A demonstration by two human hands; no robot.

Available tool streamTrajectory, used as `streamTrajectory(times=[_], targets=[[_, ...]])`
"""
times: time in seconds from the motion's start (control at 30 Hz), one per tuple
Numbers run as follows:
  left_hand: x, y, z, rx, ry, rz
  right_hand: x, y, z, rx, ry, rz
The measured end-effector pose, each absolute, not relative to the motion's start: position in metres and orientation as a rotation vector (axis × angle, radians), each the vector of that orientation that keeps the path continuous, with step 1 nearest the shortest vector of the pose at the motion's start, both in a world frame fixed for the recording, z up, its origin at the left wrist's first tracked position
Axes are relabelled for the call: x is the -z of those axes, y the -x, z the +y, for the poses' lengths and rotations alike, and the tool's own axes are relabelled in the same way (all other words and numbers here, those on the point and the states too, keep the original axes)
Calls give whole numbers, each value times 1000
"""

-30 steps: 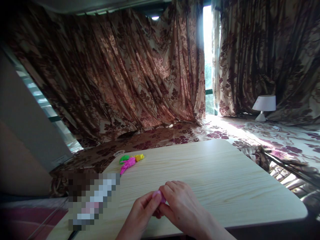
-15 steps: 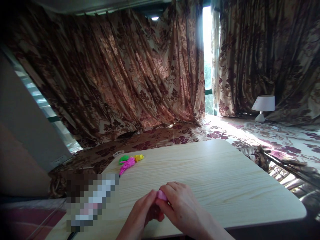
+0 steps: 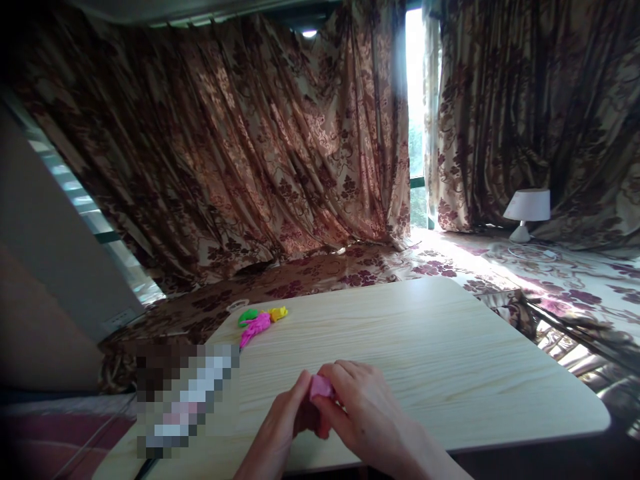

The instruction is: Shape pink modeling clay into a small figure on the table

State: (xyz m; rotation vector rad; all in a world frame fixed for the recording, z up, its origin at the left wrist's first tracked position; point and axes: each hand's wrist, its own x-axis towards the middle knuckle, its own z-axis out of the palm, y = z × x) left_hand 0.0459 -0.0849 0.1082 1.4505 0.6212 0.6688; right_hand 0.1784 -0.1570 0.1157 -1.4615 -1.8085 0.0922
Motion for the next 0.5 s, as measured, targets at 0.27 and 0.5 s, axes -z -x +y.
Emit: streamTrajectory(times=[0.27, 0.5], targets=[[-108, -43, -83, -662, -1370, 560, -116, -173, -161, 26, 1495, -1823], [-109, -38, -86, -610, -1546, 603, -119, -170, -167, 153, 1587, -1912]])
